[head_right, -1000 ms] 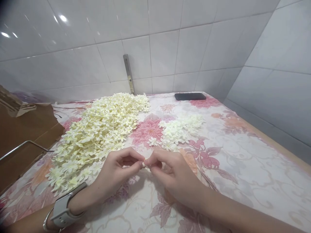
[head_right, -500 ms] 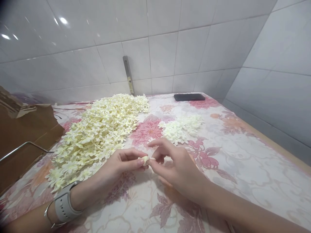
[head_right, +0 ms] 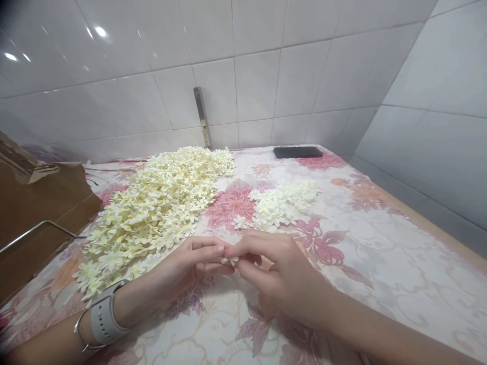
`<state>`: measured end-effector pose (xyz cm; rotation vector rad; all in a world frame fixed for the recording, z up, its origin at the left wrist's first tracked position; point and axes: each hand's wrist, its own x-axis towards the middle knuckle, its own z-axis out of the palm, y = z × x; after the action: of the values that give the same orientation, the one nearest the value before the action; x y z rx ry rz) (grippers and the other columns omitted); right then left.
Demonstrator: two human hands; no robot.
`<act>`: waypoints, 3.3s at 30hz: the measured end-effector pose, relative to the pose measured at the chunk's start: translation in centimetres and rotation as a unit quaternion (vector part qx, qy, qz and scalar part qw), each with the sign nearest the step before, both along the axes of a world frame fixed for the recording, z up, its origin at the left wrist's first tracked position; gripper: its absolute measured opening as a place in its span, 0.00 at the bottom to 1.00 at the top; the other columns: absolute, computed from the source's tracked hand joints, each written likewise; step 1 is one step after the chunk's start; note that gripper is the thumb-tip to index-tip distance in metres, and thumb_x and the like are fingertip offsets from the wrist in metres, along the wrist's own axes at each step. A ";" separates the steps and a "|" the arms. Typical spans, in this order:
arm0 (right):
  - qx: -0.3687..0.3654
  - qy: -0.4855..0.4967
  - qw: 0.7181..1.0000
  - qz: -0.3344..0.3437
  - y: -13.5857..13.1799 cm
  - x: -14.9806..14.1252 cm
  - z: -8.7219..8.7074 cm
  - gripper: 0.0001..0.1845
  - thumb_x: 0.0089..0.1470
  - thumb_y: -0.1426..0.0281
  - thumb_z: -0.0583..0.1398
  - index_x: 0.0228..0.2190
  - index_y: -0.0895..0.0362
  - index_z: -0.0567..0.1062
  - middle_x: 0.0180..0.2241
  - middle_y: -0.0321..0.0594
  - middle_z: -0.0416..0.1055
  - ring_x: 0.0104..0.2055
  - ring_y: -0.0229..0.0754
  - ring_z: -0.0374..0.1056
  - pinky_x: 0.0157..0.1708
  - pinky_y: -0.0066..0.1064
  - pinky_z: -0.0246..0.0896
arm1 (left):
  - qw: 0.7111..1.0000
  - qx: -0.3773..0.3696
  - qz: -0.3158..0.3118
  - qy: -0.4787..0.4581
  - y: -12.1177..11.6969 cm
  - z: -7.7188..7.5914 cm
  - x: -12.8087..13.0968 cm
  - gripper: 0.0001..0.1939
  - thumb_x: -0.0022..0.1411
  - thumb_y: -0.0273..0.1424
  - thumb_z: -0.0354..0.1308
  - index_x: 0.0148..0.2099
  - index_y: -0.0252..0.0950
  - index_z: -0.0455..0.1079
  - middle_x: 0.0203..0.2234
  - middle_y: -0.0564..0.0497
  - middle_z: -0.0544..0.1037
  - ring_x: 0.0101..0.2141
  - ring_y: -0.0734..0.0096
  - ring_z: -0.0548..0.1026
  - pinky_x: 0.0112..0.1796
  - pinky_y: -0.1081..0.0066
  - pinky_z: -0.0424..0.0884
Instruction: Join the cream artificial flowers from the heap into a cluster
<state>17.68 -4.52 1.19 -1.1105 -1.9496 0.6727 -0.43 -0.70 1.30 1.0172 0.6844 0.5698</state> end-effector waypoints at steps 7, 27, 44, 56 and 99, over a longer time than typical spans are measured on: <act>-0.046 0.032 0.998 0.000 0.3 0.1 0.3 0.11 0.53 0.73 0.57 0.31 0.52 0.80 0.27 0.38 0.76 0.29 0.41 0.69 0.30 0.31 0.61 | 0.998 -0.010 0.043 0.052 0.0 -0.3 0.1 0.06 0.46 0.27 0.68 0.31 0.34 0.79 0.25 0.52 0.79 0.28 0.76 0.73 0.34 0.77 0.67; -0.254 0.163 0.953 -0.024 0.7 -0.1 -0.6 0.07 0.51 0.65 0.61 0.28 0.56 0.75 0.26 0.37 0.72 0.29 0.39 0.68 0.28 0.27 0.62 | 0.982 0.148 -0.007 0.119 -0.5 -0.1 0.2 0.10 0.53 0.32 0.63 0.39 0.36 0.78 0.31 0.49 0.80 0.34 0.68 0.75 0.36 0.74 0.68; -0.222 0.092 0.970 -0.028 0.9 -0.2 -0.9 0.14 0.55 0.64 0.56 0.22 0.57 0.73 0.21 0.34 0.66 0.25 0.37 0.61 0.25 0.28 0.53 | 0.976 0.146 0.085 0.137 -0.2 -0.2 0.4 0.07 0.49 0.32 0.65 0.31 0.35 0.73 0.27 0.53 0.75 0.28 0.72 0.73 0.30 0.74 0.69; -0.230 0.099 0.968 -0.030 0.6 -0.2 -1.2 0.17 0.54 0.60 0.57 0.20 0.55 0.64 0.18 0.31 0.59 0.21 0.35 0.56 0.21 0.27 0.49 | 0.989 0.071 0.077 0.106 -0.1 -0.3 0.5 0.06 0.54 0.33 0.61 0.32 0.34 0.72 0.26 0.54 0.72 0.28 0.75 0.71 0.28 0.77 0.68; -0.237 0.097 0.965 -0.059 0.4 -0.8 -1.2 0.13 0.53 0.67 0.54 0.20 0.58 0.71 0.21 0.36 0.68 0.25 0.37 0.62 0.25 0.28 0.54 | 0.950 0.221 0.116 0.189 -0.6 0.1 0.4 0.11 0.57 0.37 0.58 0.29 0.35 0.72 0.23 0.54 0.73 0.23 0.76 0.67 0.23 0.78 0.63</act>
<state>16.86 -4.08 -0.01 -1.3740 -1.5804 1.1739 -0.04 -1.33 1.39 1.4991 1.0549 0.7623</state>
